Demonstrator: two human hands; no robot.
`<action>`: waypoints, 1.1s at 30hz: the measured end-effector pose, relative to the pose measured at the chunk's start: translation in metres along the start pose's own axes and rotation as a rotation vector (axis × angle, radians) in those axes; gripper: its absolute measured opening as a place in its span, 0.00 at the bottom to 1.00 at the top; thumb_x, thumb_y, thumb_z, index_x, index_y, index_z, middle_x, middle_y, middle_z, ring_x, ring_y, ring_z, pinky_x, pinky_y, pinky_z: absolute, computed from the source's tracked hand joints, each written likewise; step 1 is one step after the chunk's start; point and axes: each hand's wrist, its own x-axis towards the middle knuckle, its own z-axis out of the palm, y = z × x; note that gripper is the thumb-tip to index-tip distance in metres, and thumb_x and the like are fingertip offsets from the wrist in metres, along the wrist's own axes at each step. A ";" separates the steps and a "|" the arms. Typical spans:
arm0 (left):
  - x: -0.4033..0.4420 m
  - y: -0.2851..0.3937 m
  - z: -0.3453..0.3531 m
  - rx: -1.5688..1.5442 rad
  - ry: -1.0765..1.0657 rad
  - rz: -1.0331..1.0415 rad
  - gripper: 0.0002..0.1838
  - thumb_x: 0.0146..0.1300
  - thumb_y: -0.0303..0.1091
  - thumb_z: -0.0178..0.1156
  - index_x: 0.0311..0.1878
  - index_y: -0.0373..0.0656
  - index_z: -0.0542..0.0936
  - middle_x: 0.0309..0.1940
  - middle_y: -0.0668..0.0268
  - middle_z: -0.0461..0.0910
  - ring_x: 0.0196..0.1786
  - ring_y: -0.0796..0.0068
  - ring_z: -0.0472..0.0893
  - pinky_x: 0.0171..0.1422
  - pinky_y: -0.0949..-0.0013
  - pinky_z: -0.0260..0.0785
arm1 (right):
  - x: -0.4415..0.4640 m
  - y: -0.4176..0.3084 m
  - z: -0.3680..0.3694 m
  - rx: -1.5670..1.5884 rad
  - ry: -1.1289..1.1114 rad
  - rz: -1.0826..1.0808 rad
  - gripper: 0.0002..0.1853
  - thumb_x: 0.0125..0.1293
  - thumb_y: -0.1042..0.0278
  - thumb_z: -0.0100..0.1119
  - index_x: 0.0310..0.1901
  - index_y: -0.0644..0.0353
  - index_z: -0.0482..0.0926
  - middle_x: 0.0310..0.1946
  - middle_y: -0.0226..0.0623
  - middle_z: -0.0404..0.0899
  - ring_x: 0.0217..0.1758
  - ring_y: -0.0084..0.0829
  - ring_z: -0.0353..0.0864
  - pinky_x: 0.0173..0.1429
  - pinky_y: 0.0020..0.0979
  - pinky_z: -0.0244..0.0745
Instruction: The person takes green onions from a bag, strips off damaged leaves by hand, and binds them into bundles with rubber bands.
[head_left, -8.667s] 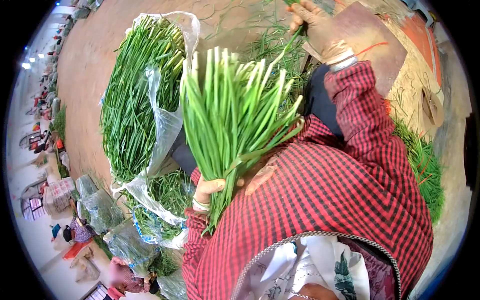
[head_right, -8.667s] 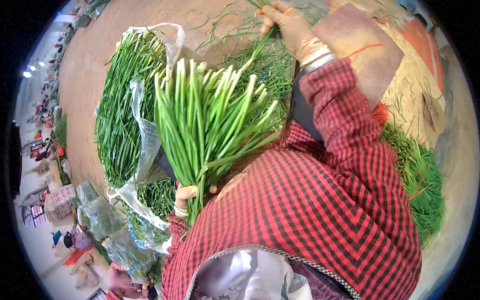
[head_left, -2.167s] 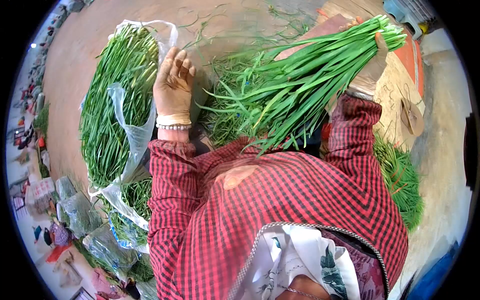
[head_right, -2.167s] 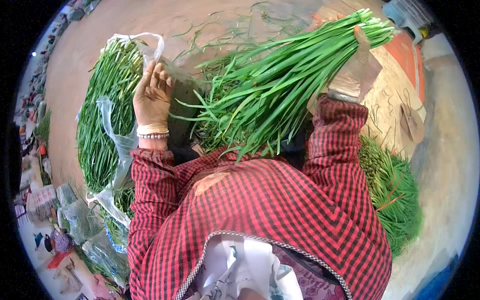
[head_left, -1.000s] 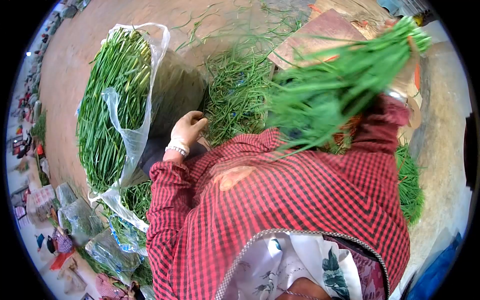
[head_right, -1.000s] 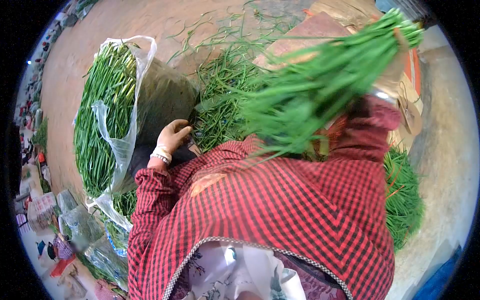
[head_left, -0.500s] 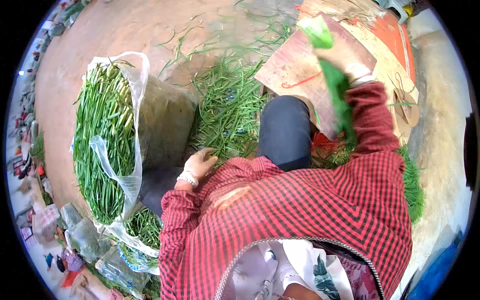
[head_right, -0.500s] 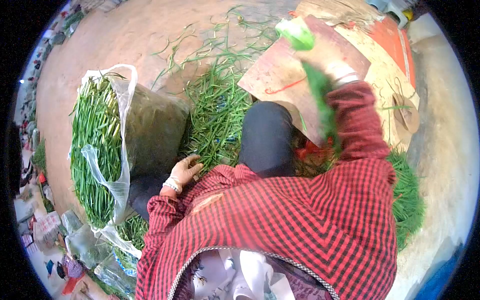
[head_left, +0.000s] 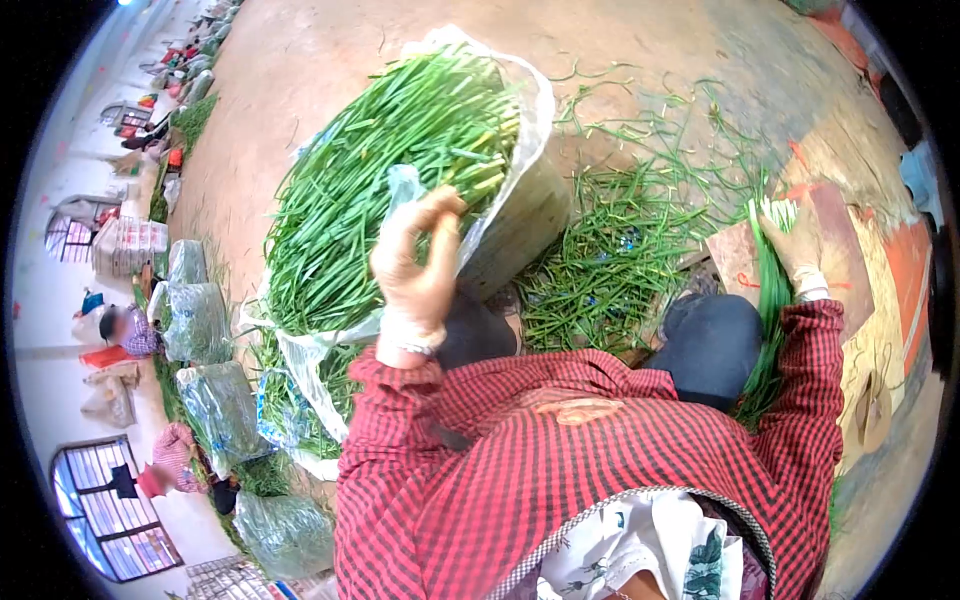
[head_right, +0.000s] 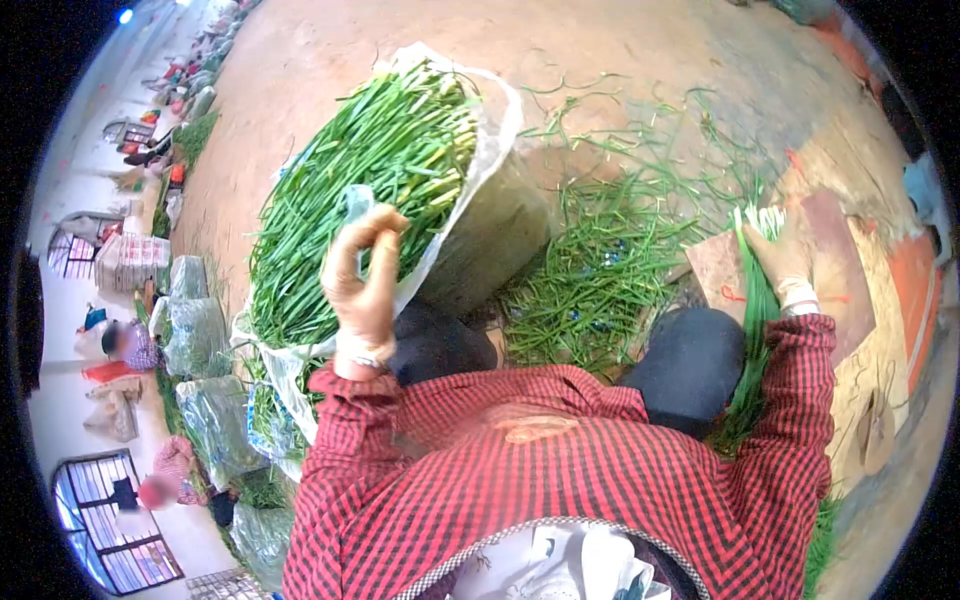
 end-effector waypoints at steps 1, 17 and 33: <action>0.014 -0.006 -0.012 0.071 0.021 0.031 0.14 0.61 0.22 0.61 0.51 0.38 0.80 0.40 0.64 0.83 0.42 0.75 0.81 0.49 0.73 0.73 | 0.005 -0.018 -0.003 0.071 0.102 -0.186 0.45 0.57 0.49 0.65 0.69 0.68 0.58 0.68 0.55 0.60 0.72 0.47 0.59 0.72 0.37 0.57; 0.142 -0.162 0.007 0.383 -0.375 -0.299 0.68 0.37 0.71 0.68 0.72 0.32 0.53 0.69 0.44 0.61 0.72 0.50 0.59 0.75 0.59 0.52 | 0.076 -0.422 0.002 0.497 -0.499 -0.685 0.50 0.52 0.65 0.63 0.74 0.62 0.45 0.66 0.55 0.64 0.68 0.42 0.67 0.70 0.35 0.62; 0.174 -0.143 0.001 0.196 -0.479 -0.194 0.61 0.36 0.61 0.75 0.71 0.41 0.57 0.62 0.47 0.69 0.65 0.52 0.70 0.68 0.58 0.63 | 0.078 -0.461 -0.008 0.654 0.007 -0.885 0.30 0.47 0.61 0.64 0.55 0.60 0.73 0.46 0.50 0.78 0.52 0.48 0.78 0.56 0.41 0.73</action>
